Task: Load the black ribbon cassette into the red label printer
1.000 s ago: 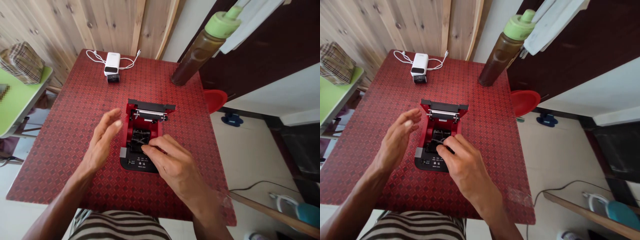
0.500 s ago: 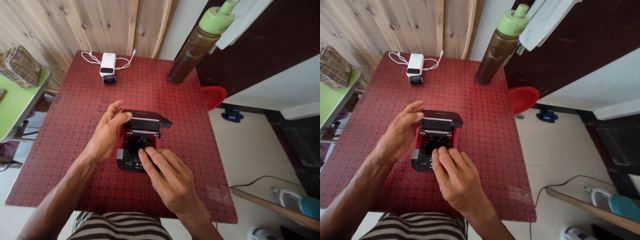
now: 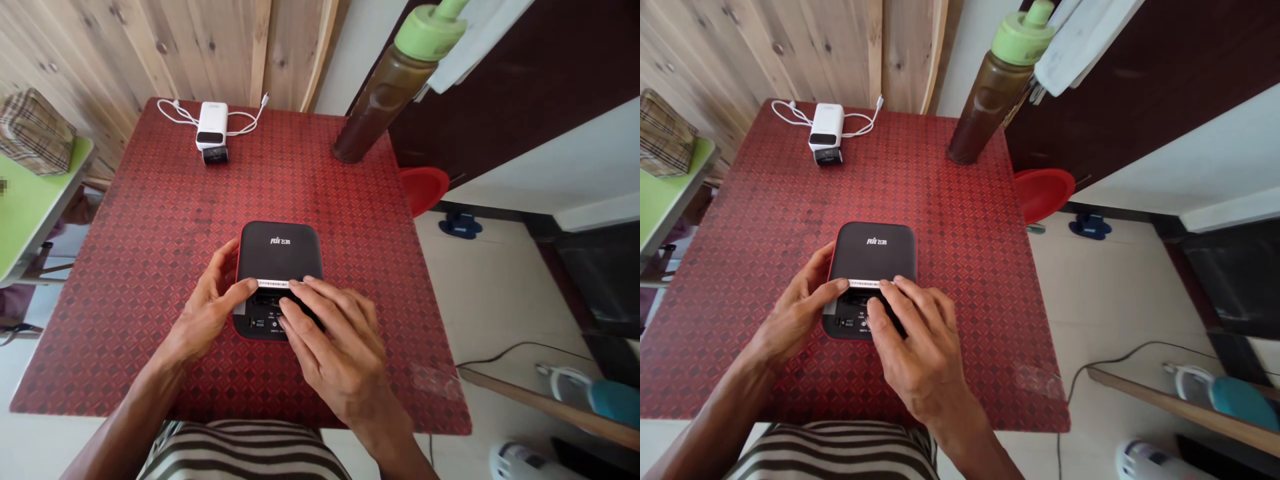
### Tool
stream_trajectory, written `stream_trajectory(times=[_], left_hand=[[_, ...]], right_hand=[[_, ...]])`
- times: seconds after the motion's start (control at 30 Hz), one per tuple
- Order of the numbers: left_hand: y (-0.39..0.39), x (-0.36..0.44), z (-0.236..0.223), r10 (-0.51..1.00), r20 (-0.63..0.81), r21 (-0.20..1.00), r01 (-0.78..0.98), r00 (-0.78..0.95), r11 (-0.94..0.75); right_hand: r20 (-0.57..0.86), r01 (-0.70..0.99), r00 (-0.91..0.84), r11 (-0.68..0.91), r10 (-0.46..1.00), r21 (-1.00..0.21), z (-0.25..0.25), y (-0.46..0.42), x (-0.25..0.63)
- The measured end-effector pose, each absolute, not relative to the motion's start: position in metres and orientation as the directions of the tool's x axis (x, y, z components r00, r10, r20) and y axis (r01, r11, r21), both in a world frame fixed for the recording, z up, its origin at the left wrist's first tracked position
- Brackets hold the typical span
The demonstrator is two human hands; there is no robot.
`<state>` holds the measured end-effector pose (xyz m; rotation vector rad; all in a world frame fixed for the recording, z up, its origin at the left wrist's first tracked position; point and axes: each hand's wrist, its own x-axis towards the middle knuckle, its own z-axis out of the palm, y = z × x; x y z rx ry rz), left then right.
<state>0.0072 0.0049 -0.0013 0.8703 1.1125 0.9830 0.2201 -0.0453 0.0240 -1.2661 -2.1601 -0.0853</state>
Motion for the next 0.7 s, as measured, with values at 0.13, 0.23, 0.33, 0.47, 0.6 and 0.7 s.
stream_trajectory(times=[0.13,0.23,0.33,0.47,0.6,0.7], left_hand=[[0.005,0.007,-0.002,0.946,-0.287,0.931,-0.188,0.148,0.312],[0.004,0.007,-0.003,0.947,-0.290,0.935,-0.171,0.142,0.312],[0.005,0.007,-0.005,0.950,-0.286,0.936,-0.174,0.128,0.306],[0.004,0.009,-0.009,0.949,-0.296,0.928,-0.205,0.105,0.312],[-0.006,0.005,-0.012,0.947,-0.311,0.920,-0.224,0.079,0.321],[-0.016,-0.004,-0.016,0.960,-0.256,0.932,-0.234,0.112,0.275]], right_hand=[[0.527,0.807,-0.302,0.508,0.794,-0.302,0.025,-0.048,0.217],[0.512,0.817,-0.300,0.494,0.805,-0.297,0.028,-0.048,0.214],[0.512,0.814,-0.285,0.486,0.810,-0.317,0.027,-0.047,0.213],[0.515,0.795,-0.260,0.484,0.817,-0.366,0.020,-0.050,0.216],[0.537,0.730,-0.174,0.474,0.826,-0.493,0.014,-0.059,0.225],[0.530,0.736,-0.008,0.364,0.848,-0.571,0.009,-0.068,0.234]])
